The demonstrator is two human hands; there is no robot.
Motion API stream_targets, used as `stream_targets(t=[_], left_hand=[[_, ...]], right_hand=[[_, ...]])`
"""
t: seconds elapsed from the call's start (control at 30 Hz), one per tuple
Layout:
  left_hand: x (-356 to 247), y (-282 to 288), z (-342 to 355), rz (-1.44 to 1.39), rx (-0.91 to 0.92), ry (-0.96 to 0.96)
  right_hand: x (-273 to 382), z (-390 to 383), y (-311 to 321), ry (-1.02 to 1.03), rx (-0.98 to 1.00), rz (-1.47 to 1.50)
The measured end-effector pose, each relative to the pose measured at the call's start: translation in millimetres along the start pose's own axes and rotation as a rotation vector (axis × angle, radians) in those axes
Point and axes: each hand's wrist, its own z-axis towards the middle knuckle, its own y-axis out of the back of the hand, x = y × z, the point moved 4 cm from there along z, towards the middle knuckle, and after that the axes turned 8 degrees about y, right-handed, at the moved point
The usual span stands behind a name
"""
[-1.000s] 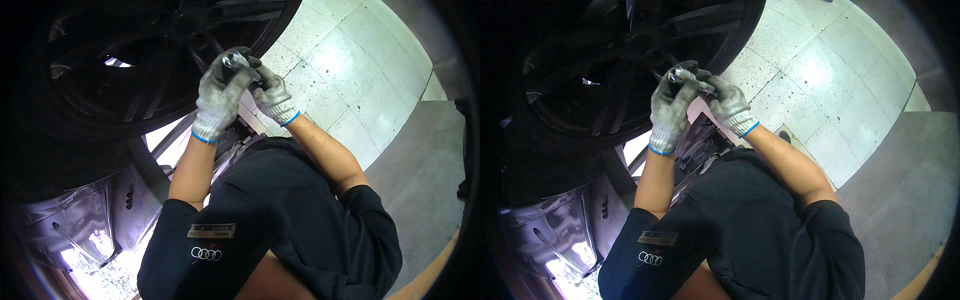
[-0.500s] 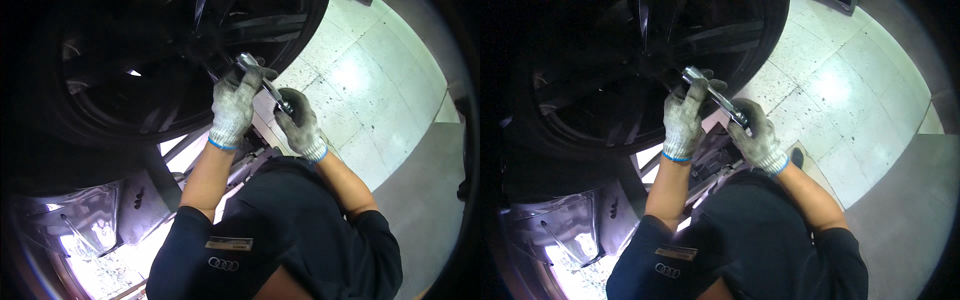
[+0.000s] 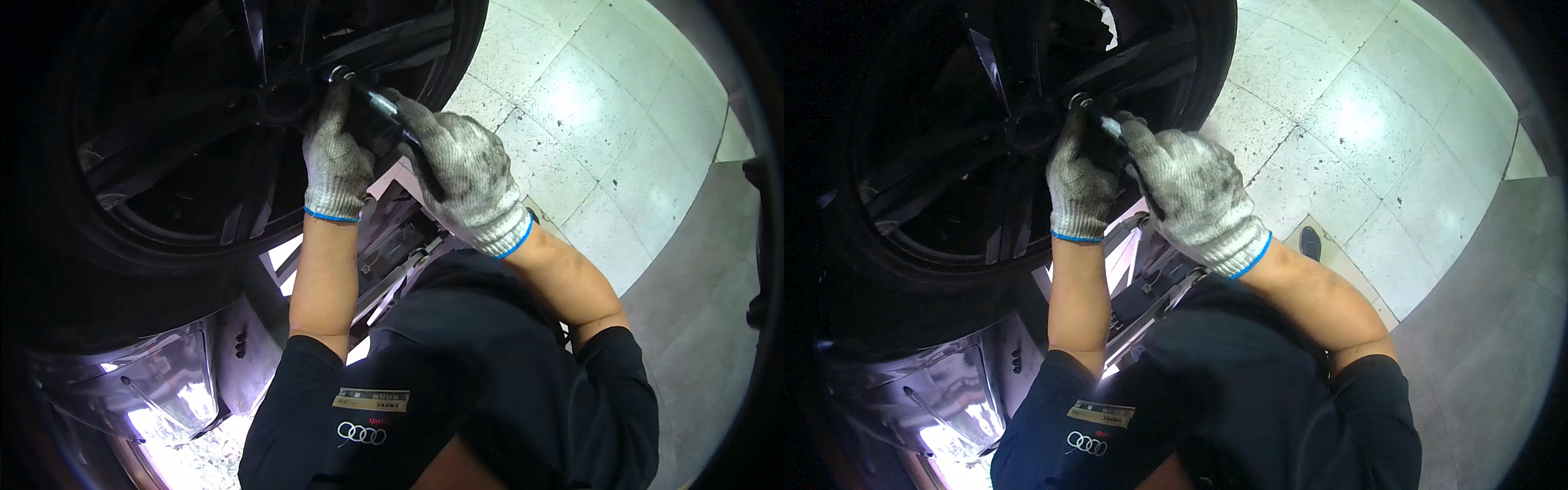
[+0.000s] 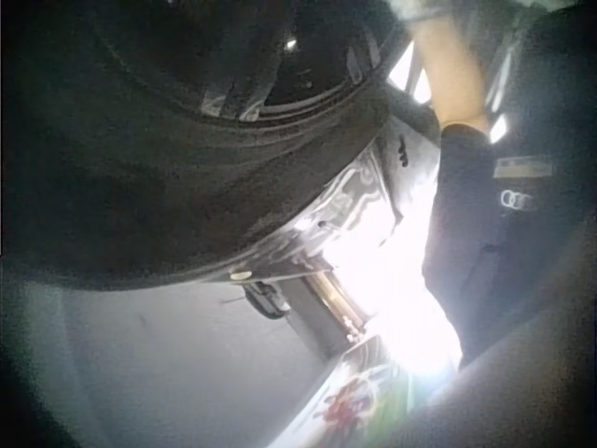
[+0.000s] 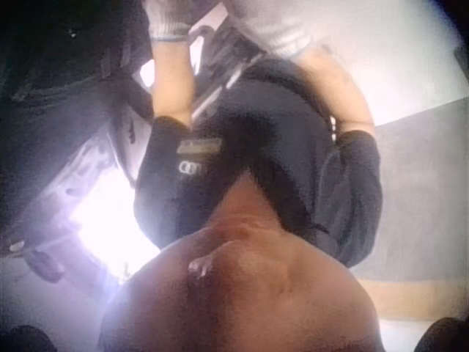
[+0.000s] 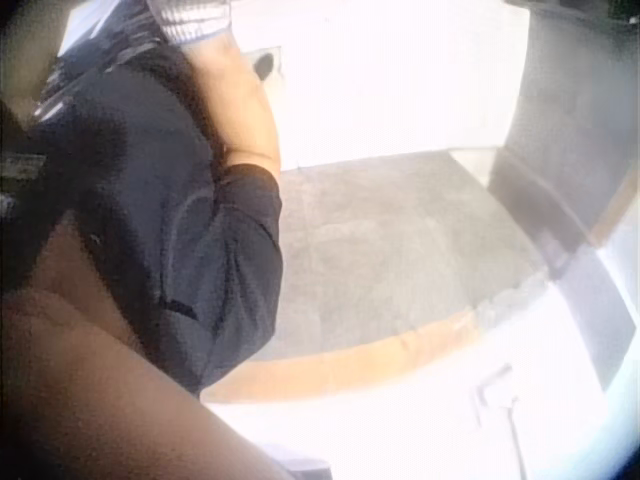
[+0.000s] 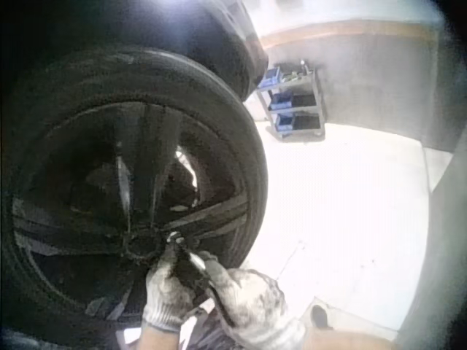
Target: The person removes a tire from a car, then installs a new tire onto the wheel hub. They align the tire, insert lug nuts by hand, and tighten them using a socket wrench.
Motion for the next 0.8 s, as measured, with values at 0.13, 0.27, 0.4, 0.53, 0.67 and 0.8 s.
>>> stream_targets(t=[0.13,0.27,0.4,0.53,0.67,0.8], left_hand=[[9,5,6,-0.154,0.114,0.118],[13,1,3,-0.376,0.451,0.205],[20,2,2,-0.275,0.411,0.177],[24,-14,-7,-0.307,0.682,0.164],[28,-21,-12,-0.353,0.743,0.177],[30,-23,-12,-0.402,0.836,0.188]], right_hand=[[9,17,5,0.03,0.118,-0.126],[13,29,14,0.089,0.138,-0.179],[13,31,15,-0.016,0.175,-0.099],[17,25,9,-0.203,0.222,-0.014],[19,20,7,-0.333,0.232,0.057],[17,20,2,-0.464,0.283,0.043]])
